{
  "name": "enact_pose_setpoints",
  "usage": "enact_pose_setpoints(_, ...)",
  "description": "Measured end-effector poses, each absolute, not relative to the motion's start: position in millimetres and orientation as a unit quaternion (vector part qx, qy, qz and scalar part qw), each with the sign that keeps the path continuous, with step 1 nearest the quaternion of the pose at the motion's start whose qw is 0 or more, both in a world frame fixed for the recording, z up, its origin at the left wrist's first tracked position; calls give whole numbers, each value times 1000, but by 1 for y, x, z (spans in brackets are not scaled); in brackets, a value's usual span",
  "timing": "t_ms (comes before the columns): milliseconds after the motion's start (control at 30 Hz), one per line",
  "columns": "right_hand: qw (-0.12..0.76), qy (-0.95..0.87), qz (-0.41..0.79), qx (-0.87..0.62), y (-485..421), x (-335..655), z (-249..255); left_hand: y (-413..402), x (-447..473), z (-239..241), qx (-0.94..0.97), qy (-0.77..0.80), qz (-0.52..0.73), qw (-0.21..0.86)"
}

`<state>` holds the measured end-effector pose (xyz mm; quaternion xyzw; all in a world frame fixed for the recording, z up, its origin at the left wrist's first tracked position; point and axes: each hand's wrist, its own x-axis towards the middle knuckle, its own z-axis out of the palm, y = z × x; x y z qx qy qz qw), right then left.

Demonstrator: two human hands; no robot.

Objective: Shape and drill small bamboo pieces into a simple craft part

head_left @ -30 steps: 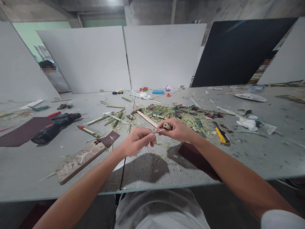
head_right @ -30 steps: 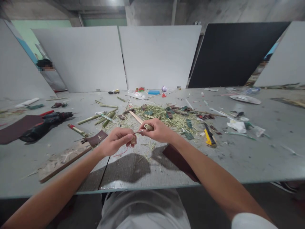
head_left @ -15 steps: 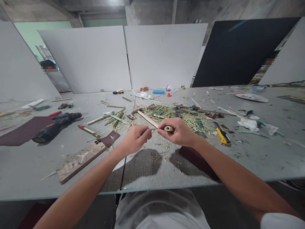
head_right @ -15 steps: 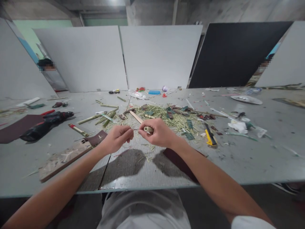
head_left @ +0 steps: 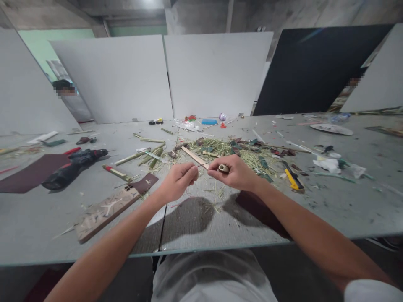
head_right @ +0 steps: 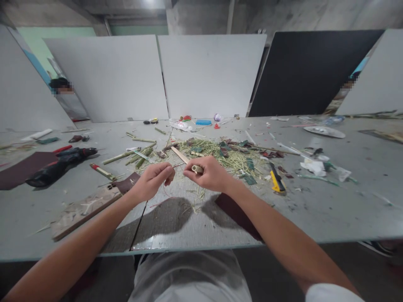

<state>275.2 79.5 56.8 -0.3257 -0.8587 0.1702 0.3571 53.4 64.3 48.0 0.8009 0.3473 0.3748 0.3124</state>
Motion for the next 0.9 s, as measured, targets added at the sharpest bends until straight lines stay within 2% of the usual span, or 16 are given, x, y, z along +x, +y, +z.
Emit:
enact_pose_setpoints(133, 402, -851, 133, -309, 77, 274, 59, 61, 55, 49, 827, 369, 311, 287)
enact_pose_setpoints(300, 371, -847, 148, -352, 83, 279, 56, 65, 52, 42, 789, 289, 346, 417)
enact_pose_setpoints(367, 357, -849, 159, -355, 84, 279, 55, 67, 51, 40, 773, 269, 374, 436)
enact_pose_setpoints(567, 382, -849, 150, -333, 77, 273, 57, 64, 54, 42, 804, 354, 369, 304)
enact_pose_setpoints(667, 406, -843, 130, -328, 78, 273, 58, 61, 55, 44, 812, 371, 347, 287)
enact_pose_setpoints(767, 405, -841, 130, -334, 80, 275, 58, 63, 53, 42, 805, 355, 349, 323)
enact_pose_setpoints(900, 380, -842, 173, -341, 80, 276, 57, 69, 52, 36, 760, 296, 366, 448)
